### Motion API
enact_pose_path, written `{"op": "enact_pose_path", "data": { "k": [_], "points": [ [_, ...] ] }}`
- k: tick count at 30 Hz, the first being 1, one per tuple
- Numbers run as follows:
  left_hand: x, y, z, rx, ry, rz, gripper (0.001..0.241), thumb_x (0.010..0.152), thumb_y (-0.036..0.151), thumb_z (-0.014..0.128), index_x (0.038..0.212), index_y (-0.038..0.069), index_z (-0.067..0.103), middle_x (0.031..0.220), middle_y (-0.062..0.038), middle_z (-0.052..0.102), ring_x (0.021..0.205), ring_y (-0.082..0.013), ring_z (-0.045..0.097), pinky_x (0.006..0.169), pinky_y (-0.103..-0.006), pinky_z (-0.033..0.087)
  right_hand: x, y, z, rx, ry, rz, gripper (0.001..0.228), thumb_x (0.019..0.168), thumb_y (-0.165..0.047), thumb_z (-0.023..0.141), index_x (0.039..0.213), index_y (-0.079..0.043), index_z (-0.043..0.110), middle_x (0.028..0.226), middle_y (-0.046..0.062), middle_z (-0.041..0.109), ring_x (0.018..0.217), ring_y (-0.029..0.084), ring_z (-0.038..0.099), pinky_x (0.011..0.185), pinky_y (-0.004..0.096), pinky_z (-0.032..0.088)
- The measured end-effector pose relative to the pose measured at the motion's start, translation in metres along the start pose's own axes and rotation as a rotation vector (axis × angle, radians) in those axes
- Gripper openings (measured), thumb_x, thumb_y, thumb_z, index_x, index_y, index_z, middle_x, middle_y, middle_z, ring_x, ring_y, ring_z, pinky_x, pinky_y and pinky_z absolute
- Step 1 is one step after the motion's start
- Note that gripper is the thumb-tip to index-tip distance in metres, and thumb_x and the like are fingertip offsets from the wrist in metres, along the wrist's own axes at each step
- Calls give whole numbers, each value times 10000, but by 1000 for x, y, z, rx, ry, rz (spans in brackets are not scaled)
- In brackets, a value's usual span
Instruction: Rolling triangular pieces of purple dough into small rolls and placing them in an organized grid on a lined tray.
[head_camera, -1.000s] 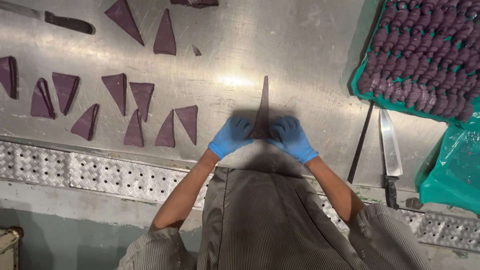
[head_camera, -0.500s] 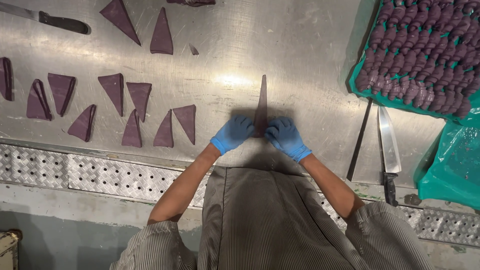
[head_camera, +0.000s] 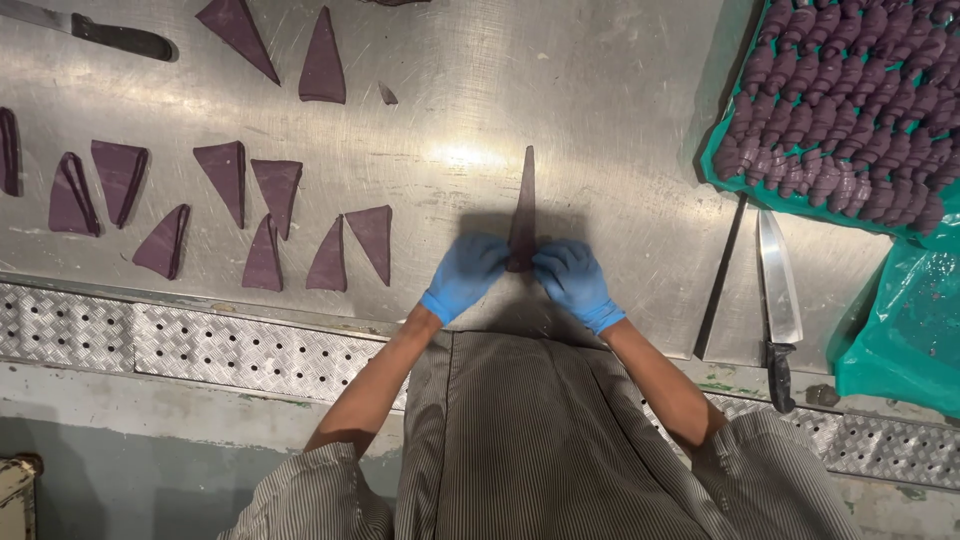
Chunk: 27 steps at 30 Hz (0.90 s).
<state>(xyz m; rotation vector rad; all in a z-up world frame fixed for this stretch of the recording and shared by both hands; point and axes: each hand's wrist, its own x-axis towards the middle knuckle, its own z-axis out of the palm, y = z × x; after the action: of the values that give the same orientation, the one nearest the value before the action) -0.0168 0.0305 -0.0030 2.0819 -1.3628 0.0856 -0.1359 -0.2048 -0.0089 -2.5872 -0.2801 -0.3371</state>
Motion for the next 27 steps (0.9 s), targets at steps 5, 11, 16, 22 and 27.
{"op": "enact_pose_path", "data": {
  "k": [5,11,16,22,27],
  "points": [
    [-15,2,23,199,-137,52,247,869,222,689,1089,120,737,1051,-15,657,1010,-211,616,884,-380,492,14,-10,-7,-108,-91,-12,352,817,-342,800,1072,-118,707,1154,76,641,1121,302,597,1000,451,479],
    [-12,-11,31,215,-104,141,239,875,216,676,1097,148,731,1111,1,678,1013,-210,616,910,-384,494,12,-2,8,-97,-69,13,339,815,-376,830,985,-115,696,1132,73,626,1142,314,577,1029,461,459],
    [7,-1,5,137,-107,160,196,858,232,688,1045,183,721,1155,-11,674,1060,-243,608,936,-399,488,15,-4,8,-70,-23,80,327,794,-361,855,944,-122,689,1153,75,621,1169,323,558,1050,472,434],
    [-1,-7,32,68,-133,-54,186,918,313,726,966,134,705,1067,-70,605,1070,-283,565,965,-425,466,25,-10,6,10,-24,248,302,774,-334,869,860,-138,657,1184,71,629,1209,343,531,1058,482,410],
    [15,-5,22,-9,-69,-146,217,902,298,745,980,100,700,1058,-87,606,1025,-309,538,895,-434,441,16,-6,10,60,59,141,399,793,-350,862,1014,-83,665,1185,107,613,1153,352,542,1011,489,439]
  ]
}}
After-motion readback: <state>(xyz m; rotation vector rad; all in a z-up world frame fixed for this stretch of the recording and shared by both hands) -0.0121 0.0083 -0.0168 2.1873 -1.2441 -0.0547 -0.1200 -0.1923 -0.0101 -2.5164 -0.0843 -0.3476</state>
